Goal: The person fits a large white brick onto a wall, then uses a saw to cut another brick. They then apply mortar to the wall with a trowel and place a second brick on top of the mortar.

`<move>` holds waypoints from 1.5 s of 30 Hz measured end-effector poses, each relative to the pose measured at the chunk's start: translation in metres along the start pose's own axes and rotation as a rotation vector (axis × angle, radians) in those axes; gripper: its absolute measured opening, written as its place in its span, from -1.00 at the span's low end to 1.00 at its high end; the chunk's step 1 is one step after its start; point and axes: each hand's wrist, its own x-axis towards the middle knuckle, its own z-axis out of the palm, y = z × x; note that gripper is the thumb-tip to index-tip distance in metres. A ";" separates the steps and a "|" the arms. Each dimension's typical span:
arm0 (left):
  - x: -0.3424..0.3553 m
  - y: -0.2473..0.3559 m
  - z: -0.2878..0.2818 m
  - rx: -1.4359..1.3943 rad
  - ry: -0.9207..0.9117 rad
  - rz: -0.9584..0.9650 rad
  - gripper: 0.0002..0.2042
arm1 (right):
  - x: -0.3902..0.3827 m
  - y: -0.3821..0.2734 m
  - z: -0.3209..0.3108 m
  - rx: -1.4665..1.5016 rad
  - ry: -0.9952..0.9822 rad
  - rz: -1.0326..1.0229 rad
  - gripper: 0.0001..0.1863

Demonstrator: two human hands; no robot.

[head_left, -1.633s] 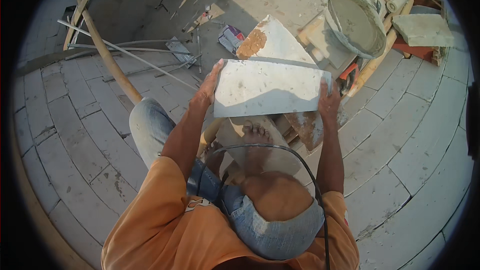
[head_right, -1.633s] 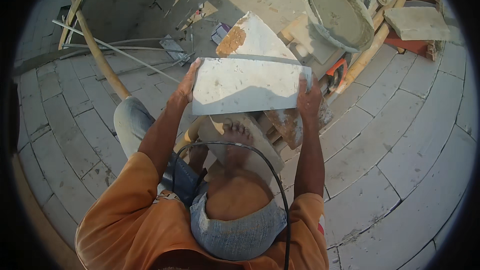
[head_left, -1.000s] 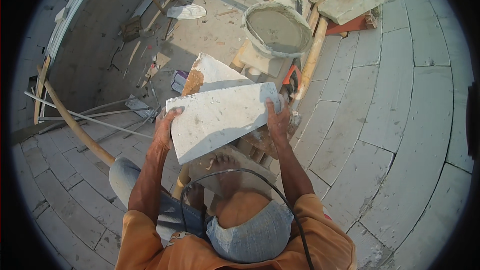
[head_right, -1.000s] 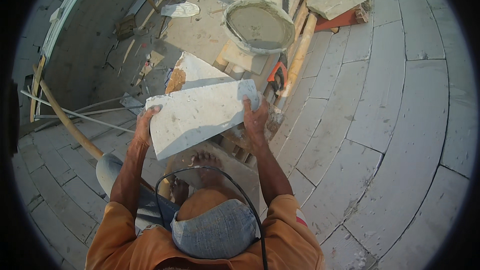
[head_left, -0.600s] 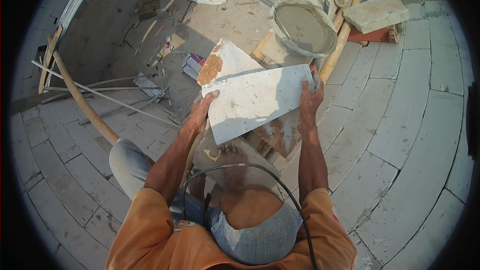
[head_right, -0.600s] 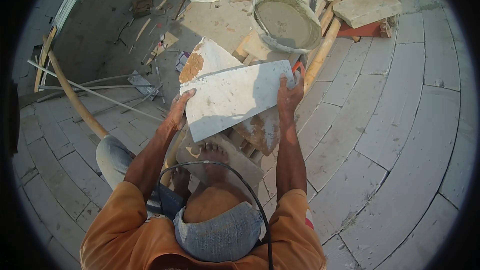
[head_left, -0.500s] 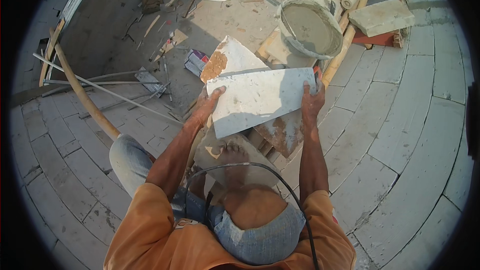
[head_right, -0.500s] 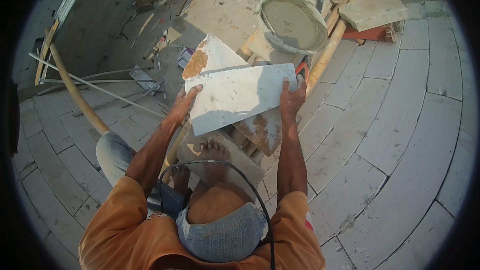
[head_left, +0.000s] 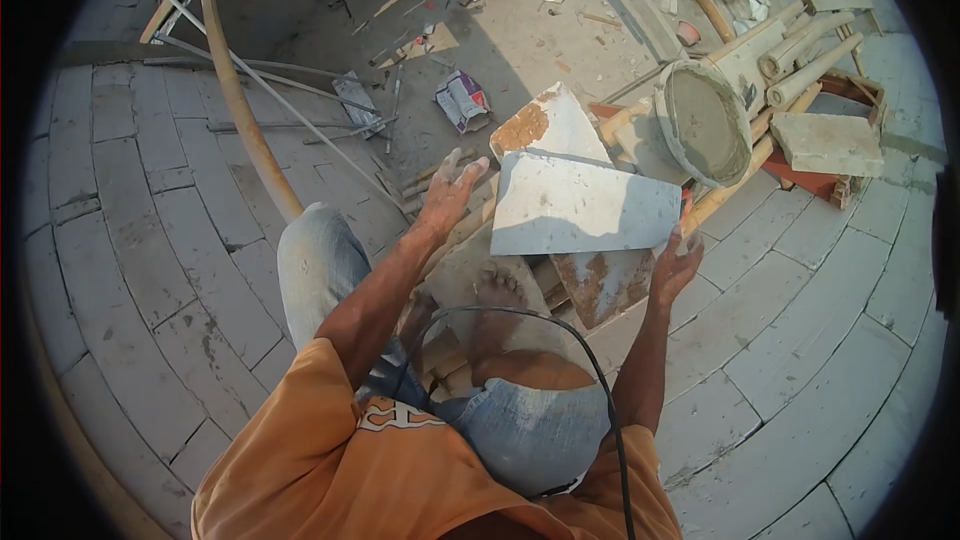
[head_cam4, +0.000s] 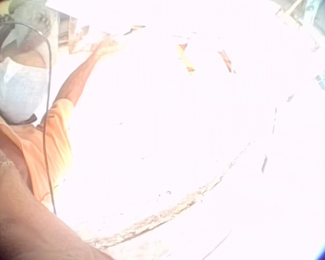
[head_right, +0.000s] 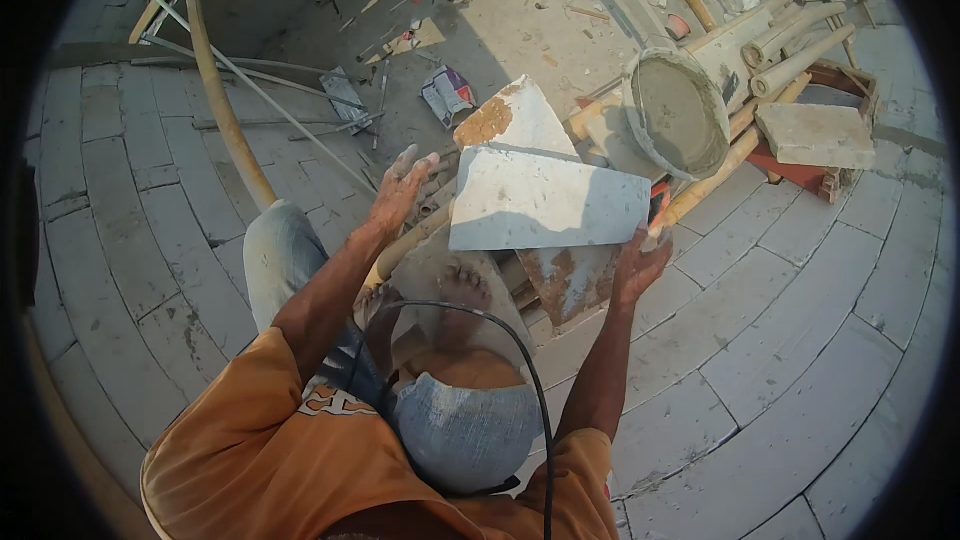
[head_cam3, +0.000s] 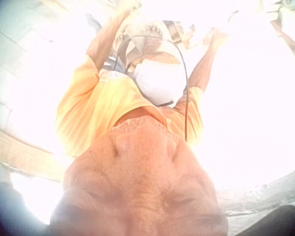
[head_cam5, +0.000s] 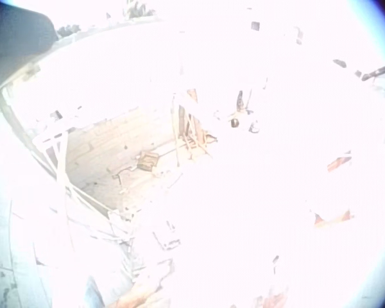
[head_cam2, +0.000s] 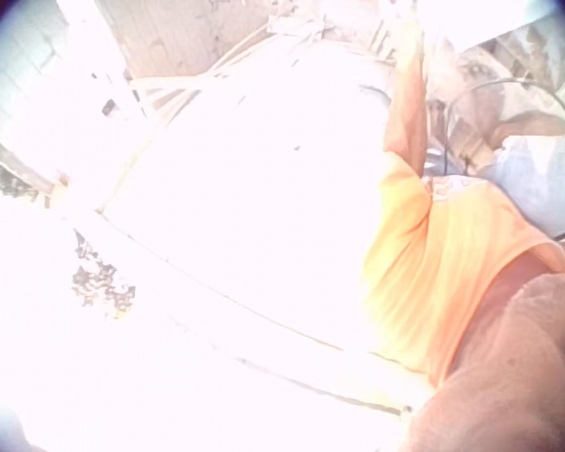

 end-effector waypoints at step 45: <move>-0.983 0.118 -0.467 0.520 2.080 -0.480 -0.55 | -0.424 -0.915 -0.363 0.234 -1.519 -1.521 -0.61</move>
